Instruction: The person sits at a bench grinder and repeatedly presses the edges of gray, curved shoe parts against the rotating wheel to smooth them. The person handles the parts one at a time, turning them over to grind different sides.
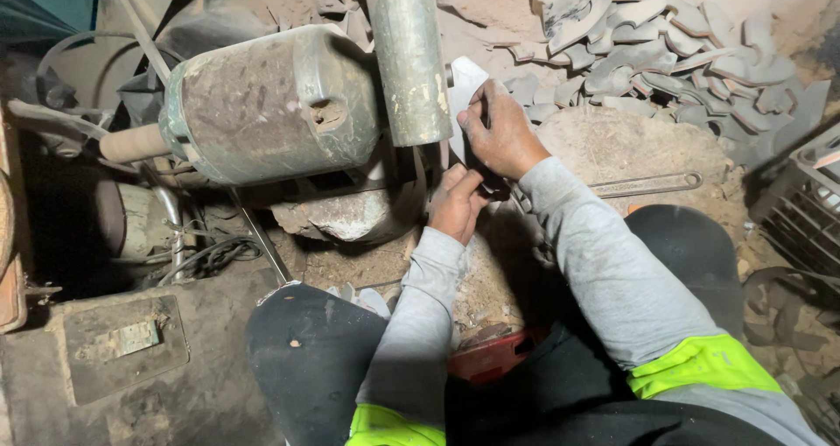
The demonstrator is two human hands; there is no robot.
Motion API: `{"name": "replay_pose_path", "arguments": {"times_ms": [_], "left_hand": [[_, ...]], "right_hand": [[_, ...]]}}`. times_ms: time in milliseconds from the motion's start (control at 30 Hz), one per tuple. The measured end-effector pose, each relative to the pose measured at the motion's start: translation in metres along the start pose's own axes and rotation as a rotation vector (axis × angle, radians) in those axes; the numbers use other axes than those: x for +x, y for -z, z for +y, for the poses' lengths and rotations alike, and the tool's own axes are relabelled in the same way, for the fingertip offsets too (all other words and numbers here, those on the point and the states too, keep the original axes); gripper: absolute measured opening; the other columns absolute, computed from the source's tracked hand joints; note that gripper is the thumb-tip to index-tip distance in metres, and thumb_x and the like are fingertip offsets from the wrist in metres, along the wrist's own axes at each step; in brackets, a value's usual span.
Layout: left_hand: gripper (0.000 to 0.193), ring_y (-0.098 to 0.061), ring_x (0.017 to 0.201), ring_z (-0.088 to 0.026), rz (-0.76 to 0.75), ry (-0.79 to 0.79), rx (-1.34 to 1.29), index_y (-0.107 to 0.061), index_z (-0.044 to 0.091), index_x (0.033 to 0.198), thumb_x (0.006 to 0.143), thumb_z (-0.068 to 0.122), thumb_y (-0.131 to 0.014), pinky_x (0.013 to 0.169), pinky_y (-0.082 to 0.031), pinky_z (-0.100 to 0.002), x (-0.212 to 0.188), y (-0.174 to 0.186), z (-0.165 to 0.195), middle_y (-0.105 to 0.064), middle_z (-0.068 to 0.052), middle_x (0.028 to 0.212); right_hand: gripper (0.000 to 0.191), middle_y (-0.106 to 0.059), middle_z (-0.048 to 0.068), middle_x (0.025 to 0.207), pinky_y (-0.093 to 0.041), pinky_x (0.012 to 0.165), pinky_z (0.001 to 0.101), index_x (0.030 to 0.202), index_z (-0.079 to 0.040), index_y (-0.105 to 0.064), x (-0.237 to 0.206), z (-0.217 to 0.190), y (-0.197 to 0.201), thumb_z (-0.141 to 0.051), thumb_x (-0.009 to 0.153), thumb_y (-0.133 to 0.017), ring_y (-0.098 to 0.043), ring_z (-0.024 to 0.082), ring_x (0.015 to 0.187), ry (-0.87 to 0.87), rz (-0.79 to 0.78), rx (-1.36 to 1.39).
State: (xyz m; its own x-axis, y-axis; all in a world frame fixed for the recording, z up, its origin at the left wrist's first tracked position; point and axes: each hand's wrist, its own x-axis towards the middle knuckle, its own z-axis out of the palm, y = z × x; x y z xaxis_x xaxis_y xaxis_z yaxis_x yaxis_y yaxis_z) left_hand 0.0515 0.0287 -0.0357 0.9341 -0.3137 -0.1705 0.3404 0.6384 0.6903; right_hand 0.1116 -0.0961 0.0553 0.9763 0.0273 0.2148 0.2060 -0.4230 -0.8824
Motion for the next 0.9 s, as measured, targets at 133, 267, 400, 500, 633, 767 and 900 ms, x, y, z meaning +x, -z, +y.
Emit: {"name": "replay_pose_path", "arguments": {"times_ms": [133, 267, 400, 500, 633, 767, 900], "left_hand": [[0.006, -0.062, 0.101, -0.016, -0.022, 0.051, -0.021, -0.058, 0.006, 0.105, 0.106, 0.012, -0.058, 0.091, -0.052, -0.037, 0.01, 0.003, 0.008, -0.065, -0.005, 0.108], [0.019, -0.061, 0.107, -0.014, 0.018, 0.128, -0.003, -0.062, 0.011, 0.116, 0.099, 0.014, -0.054, 0.093, -0.05, -0.036, 0.015, -0.006, 0.024, -0.065, 0.0, 0.113], [0.013, -0.064, 0.102, -0.017, 0.035, 0.107, -0.059, -0.062, 0.008, 0.11, 0.099, 0.009, -0.055, 0.089, -0.053, -0.036, 0.003, -0.014, 0.026, -0.066, -0.004, 0.109], [0.006, -0.061, 0.084, -0.014, 0.071, 0.036, -0.098, -0.059, 0.009, 0.097, 0.096, 0.005, -0.055, 0.075, -0.052, -0.033, -0.008, -0.016, 0.009, -0.063, -0.001, 0.093], [0.028, -0.046, 0.061, -0.01, 0.14, -0.098, -0.117, -0.044, 0.013, 0.077, 0.097, 0.001, -0.06, 0.052, -0.038, -0.03, -0.015, -0.025, -0.026, -0.048, 0.003, 0.075], [0.023, -0.049, 0.06, -0.015, 0.44, -0.224, 0.278, -0.048, 0.01, 0.078, 0.095, 0.012, -0.064, 0.054, -0.04, -0.034, -0.026, -0.064, -0.066, -0.049, -0.002, 0.069], [0.026, -0.067, 0.066, -0.022, 0.447, -0.32, 0.789, -0.068, -0.002, 0.081, 0.093, 0.021, -0.071, 0.066, -0.051, -0.037, -0.053, -0.091, -0.078, -0.069, -0.015, 0.073]], "right_hand": [[0.026, -0.069, 0.017, 0.087, -0.054, 0.077, 0.0388, 0.109, 0.006, -0.054, 0.009, 0.0, -0.001, -0.013, 0.096, -0.067, -0.068, 0.027, 0.082, 0.004, 0.034, -0.013], [0.026, -0.068, 0.018, 0.084, -0.054, 0.075, 0.0399, 0.106, 0.005, -0.054, 0.016, -0.003, -0.004, -0.014, 0.096, -0.067, -0.068, 0.028, 0.079, -0.048, 0.067, 0.007], [0.026, -0.067, 0.018, 0.085, -0.054, 0.074, 0.0413, 0.106, 0.005, -0.054, 0.01, -0.005, -0.005, -0.015, 0.096, -0.067, -0.067, 0.03, 0.079, 0.0, 0.078, -0.014], [0.027, -0.067, 0.018, 0.086, -0.053, 0.077, 0.0417, 0.109, 0.005, -0.054, -0.002, -0.004, -0.002, -0.013, 0.094, -0.066, -0.067, 0.032, 0.081, 0.081, 0.043, -0.032], [0.028, -0.064, 0.02, 0.084, -0.05, 0.075, 0.0436, 0.105, 0.005, -0.055, -0.011, -0.004, 0.007, -0.015, 0.093, -0.069, -0.062, 0.036, 0.078, 0.073, -0.074, -0.187], [0.027, -0.062, 0.016, 0.084, -0.05, 0.075, 0.0406, 0.101, 0.003, -0.056, -0.017, -0.007, 0.036, -0.02, 0.093, -0.068, -0.059, 0.028, 0.078, 0.092, -0.329, -0.13], [0.035, -0.061, 0.012, 0.084, -0.049, 0.074, 0.0399, 0.098, 0.001, -0.061, -0.019, -0.008, 0.075, -0.032, 0.093, -0.071, -0.055, 0.021, 0.081, -0.037, -0.811, -0.101]]}}
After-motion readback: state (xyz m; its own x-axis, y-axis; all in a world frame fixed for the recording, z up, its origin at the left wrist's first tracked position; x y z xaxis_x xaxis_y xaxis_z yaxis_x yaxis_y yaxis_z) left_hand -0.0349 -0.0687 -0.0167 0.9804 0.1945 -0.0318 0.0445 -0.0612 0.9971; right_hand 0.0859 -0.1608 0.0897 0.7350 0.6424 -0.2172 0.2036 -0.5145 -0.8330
